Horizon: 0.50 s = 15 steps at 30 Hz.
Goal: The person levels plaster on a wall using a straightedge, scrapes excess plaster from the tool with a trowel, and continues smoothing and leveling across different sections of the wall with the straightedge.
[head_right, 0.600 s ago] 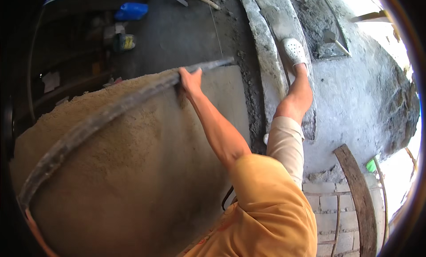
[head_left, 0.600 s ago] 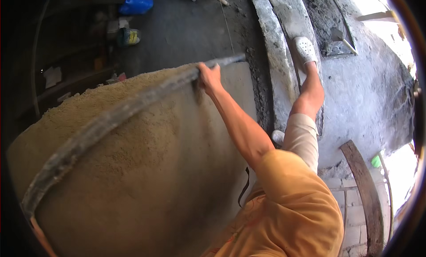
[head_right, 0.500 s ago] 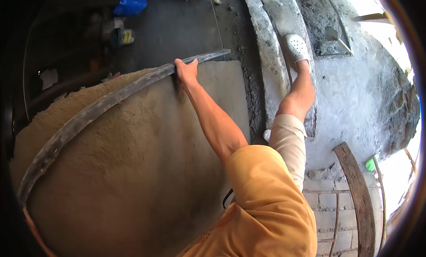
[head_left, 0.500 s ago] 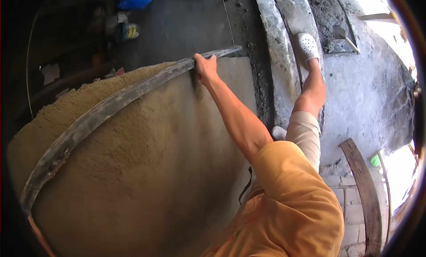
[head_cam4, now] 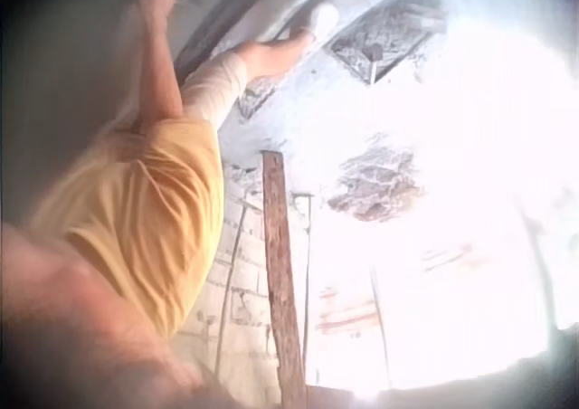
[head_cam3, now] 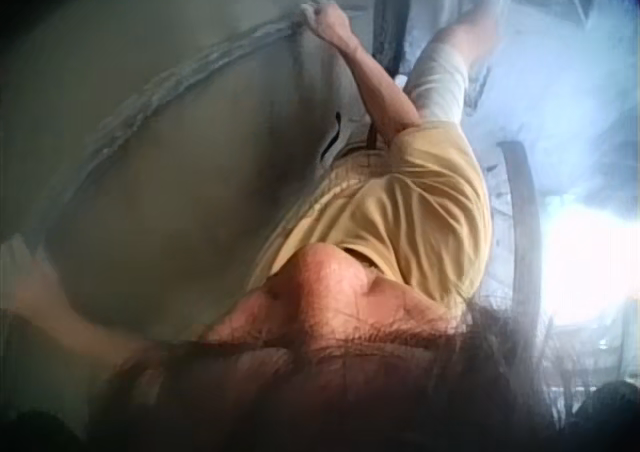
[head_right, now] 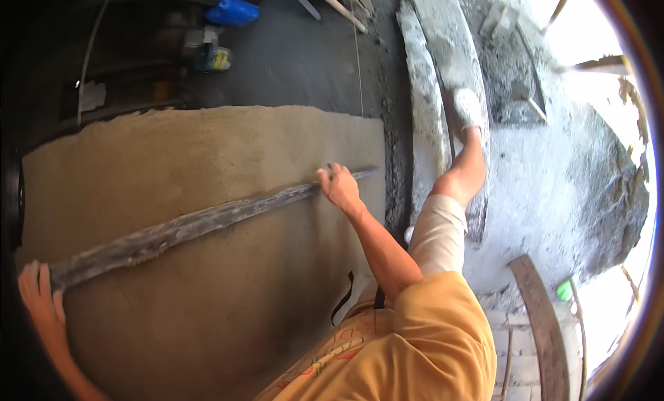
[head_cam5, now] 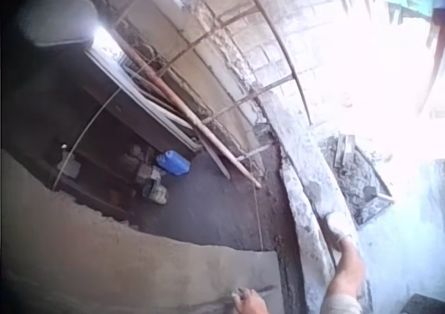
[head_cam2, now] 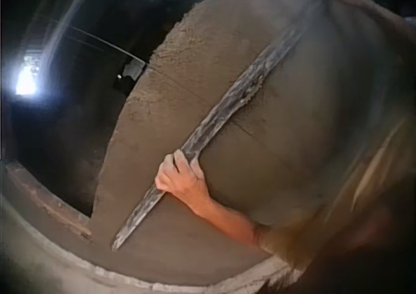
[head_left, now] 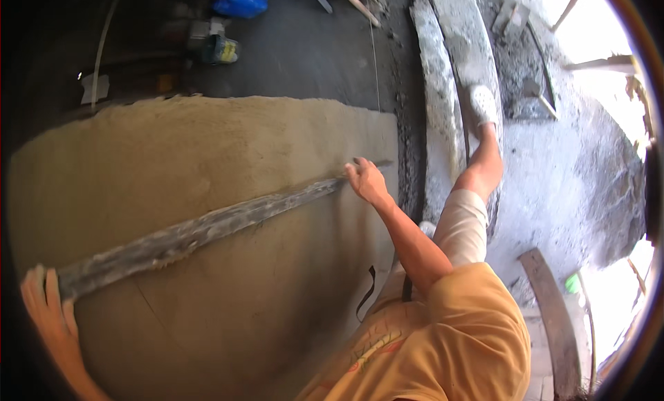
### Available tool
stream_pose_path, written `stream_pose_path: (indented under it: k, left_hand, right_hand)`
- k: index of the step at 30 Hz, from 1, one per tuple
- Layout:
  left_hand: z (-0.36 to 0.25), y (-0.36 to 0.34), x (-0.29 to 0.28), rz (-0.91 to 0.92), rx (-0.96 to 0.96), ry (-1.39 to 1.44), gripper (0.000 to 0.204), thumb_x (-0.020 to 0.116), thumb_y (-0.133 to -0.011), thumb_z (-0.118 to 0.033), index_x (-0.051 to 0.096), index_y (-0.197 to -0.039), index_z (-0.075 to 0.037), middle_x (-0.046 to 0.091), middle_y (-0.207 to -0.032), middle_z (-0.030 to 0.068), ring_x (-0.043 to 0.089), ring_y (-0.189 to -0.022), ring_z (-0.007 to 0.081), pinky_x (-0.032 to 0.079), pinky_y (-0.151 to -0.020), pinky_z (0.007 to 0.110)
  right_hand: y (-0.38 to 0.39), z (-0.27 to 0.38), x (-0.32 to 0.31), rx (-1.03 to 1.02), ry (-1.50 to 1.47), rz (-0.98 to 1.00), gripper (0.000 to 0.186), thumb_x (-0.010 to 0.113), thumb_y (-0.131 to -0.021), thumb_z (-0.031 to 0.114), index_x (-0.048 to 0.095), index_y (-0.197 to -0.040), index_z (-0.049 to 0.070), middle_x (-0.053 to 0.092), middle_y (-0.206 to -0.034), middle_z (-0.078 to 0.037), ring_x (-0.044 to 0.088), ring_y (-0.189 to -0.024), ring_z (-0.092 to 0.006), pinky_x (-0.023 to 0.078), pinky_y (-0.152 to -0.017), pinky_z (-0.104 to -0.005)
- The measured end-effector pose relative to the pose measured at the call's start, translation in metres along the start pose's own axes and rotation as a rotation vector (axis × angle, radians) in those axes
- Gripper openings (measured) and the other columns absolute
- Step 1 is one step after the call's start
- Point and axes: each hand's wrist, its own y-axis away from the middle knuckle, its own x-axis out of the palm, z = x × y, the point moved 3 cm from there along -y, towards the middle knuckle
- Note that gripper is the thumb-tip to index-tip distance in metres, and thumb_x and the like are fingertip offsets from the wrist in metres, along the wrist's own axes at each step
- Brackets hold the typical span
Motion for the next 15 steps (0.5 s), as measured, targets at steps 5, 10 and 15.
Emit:
stream_pose_path:
  k: [5, 10, 15]
  left_hand:
    - [0.000, -0.018, -0.015, -0.290, -0.009, 0.107, 0.051, 0.065, -0.068, 0.000, 0.052, -0.117, -0.002, 0.047, -0.124, 0.0133, 0.041, -0.119, 0.0330, 0.034, -0.102, 0.040]
    - [0.011, -0.033, -0.061, -0.518, -0.025, 0.255, 0.042, 0.064, -0.073, -0.015, 0.055, -0.112, -0.003, 0.052, -0.117, 0.0152, 0.044, -0.114, 0.0333, 0.034, -0.099, 0.043]
    - [0.031, -0.019, -0.088, -0.346, -0.125, 0.237, 0.033, 0.066, -0.075, -0.028, 0.064, -0.099, -0.005, 0.062, -0.095, 0.0082, 0.051, -0.098, 0.0248, 0.033, -0.090, 0.039]
  right_hand:
    - [0.026, 0.197, -0.102, -0.563, -0.055, 0.355, 0.043, 0.062, -0.078, 0.021, 0.048, -0.113, 0.000, 0.055, -0.099, -0.019, 0.058, -0.087, -0.0379, 0.048, -0.074, -0.0436]
    - [0.003, 0.245, -0.114, -0.727, 0.105, 0.259, 0.032, 0.065, -0.076, 0.016, 0.049, -0.100, 0.002, 0.054, -0.096, -0.020, 0.058, -0.080, -0.0404, 0.049, -0.067, -0.0448]
    - [-0.033, 0.291, -0.116, -0.909, 0.188, 0.067, 0.025, 0.063, -0.078, 0.015, 0.045, -0.086, -0.001, 0.054, -0.085, -0.023, 0.054, -0.077, -0.0438, 0.044, -0.065, -0.0479]
